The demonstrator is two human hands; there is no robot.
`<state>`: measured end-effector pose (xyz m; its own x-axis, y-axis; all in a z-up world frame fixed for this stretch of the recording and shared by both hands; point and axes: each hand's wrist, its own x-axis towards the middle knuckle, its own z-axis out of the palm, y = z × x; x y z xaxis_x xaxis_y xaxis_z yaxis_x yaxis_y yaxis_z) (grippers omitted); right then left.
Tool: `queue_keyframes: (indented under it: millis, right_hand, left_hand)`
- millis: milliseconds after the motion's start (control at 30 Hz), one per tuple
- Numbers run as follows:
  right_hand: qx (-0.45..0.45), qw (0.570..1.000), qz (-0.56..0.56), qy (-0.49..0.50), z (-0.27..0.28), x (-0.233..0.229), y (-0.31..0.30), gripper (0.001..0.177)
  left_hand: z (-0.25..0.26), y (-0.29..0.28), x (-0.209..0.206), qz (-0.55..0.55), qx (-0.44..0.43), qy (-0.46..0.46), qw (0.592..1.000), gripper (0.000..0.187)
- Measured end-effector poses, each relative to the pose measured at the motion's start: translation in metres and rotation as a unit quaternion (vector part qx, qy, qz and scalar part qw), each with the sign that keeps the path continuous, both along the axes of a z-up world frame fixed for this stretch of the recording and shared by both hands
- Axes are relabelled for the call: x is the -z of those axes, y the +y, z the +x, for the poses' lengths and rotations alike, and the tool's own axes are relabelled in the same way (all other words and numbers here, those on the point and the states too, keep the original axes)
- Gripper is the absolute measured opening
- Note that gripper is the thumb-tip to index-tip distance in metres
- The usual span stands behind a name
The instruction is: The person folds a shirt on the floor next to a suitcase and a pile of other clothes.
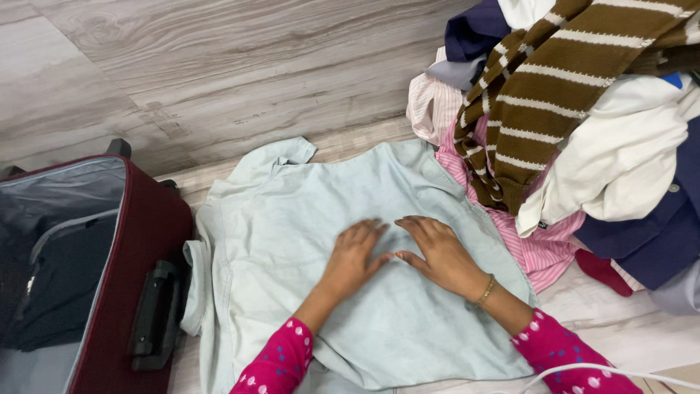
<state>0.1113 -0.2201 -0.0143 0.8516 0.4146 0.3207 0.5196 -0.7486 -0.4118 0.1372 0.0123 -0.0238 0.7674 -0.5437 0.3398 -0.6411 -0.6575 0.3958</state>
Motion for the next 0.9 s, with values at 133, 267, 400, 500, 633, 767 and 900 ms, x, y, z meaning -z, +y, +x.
queue_keyframes:
  millis: [133, 267, 400, 500, 633, 767, 900]
  right_hand:
    - [0.029, 0.995, -0.083, -0.044, -0.003, 0.046, -0.015, 0.064]
    - [0.029, 0.992, -0.100, -0.070, -0.029, 0.047, -0.013, 0.066]
    - [0.035, 0.979, -0.185, 0.083, -0.031, 0.015, 0.001, 0.069]
    - [0.019, 0.969, -0.190, 0.158, -0.007, -0.003, 0.019, 0.069]
    - [0.024, 0.983, -0.174, 0.045, 0.054, 0.025, 0.011, 0.073]
    - [0.139, 0.990, -0.017, -0.008, 0.116, 0.052, -0.076, 0.059]
    - [0.226, 0.944, 0.209, 0.118, 0.120, 0.034, -0.073, 0.043]
  left_hand:
    - [0.018, 0.051, 0.031, 0.083, -0.183, -0.011, 0.980, 0.087]
    - [-0.002, 0.058, 0.038, 0.109, -0.208, 0.013, 0.972, 0.088]
    - [0.000, 0.058, 0.032, 0.118, -0.231, 0.040, 0.965, 0.088]
    - [-0.004, 0.060, 0.030, 0.118, -0.249, 0.055, 0.960, 0.089]
    - [-0.001, 0.071, 0.027, 0.125, -0.269, 0.067, 0.953, 0.090]
    - [-0.003, 0.076, 0.026, 0.134, -0.268, 0.067, 0.952, 0.089]
    - [0.000, 0.074, 0.026, 0.141, -0.272, 0.080, 0.948, 0.091]
